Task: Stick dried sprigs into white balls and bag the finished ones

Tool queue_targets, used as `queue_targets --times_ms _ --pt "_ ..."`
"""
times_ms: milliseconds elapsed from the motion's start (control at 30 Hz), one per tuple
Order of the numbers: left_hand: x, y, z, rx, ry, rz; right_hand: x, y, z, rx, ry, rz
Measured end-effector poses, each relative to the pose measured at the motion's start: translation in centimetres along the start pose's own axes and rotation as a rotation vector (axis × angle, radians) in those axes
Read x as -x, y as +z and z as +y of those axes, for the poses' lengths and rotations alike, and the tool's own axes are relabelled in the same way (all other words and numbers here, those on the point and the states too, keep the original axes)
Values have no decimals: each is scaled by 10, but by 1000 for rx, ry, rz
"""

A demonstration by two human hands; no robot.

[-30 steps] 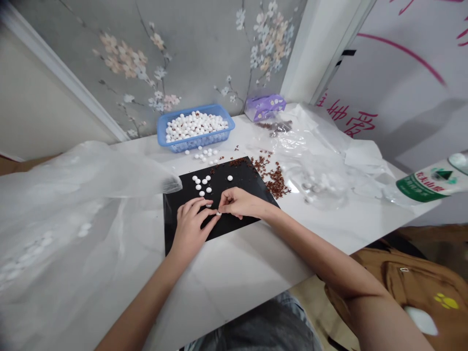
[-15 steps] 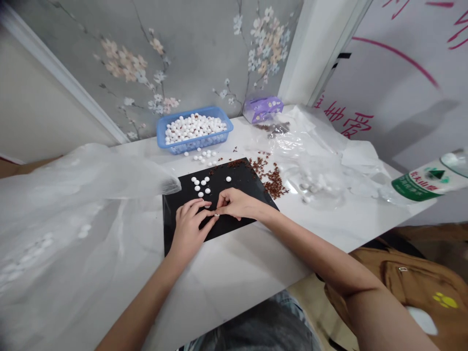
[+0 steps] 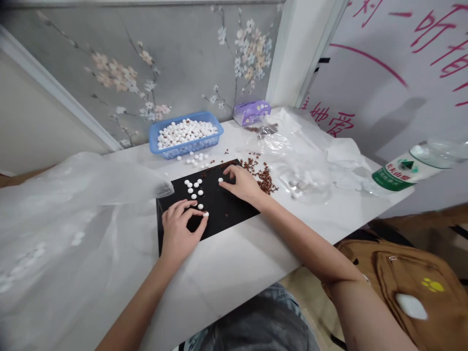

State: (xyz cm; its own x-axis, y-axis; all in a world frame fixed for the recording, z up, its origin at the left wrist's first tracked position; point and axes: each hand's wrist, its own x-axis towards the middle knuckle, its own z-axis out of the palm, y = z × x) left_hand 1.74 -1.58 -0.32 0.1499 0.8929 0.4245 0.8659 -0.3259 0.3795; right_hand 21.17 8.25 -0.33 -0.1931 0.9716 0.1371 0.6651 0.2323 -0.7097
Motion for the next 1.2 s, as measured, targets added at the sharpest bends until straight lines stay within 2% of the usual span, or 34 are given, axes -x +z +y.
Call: queue_targets --times_ms 67,133,267,433,567,633,733,800,900,1033,1133,1200 --pt "0 -1 1 -50 -37 30 -2 -1 4 140 -80 -2" --pt "0 -1 1 -86 -64 43 -2 0 4 188 -122 -44" --pt "0 -1 1 -125 -99 32 2 4 -2 177 -148 -66" --pt "1 1 -1 -139 -134 43 8 7 -9 249 -269 -130" --pt "0 1 -2 -71 -82 73 11 7 -15 178 -235 -112" --pt "0 0 -2 -25 -5 74 14 7 -21 -10 -203 -190" --pt "1 0 -4 19 112 58 19 8 -29 -320 -179 -401" --pt "3 1 -5 64 141 64 21 9 -33 -406 -181 -486" --pt "4 1 -6 155 128 84 22 6 -35 -411 -198 -544" --pt "3 1 -6 228 85 111 19 -17 -30 -306 -305 -640" --pt "2 2 -6 314 -21 160 15 -36 -22 -179 -360 -702" --pt "2 1 -6 373 -122 153 14 -41 -18 -107 -364 -749"
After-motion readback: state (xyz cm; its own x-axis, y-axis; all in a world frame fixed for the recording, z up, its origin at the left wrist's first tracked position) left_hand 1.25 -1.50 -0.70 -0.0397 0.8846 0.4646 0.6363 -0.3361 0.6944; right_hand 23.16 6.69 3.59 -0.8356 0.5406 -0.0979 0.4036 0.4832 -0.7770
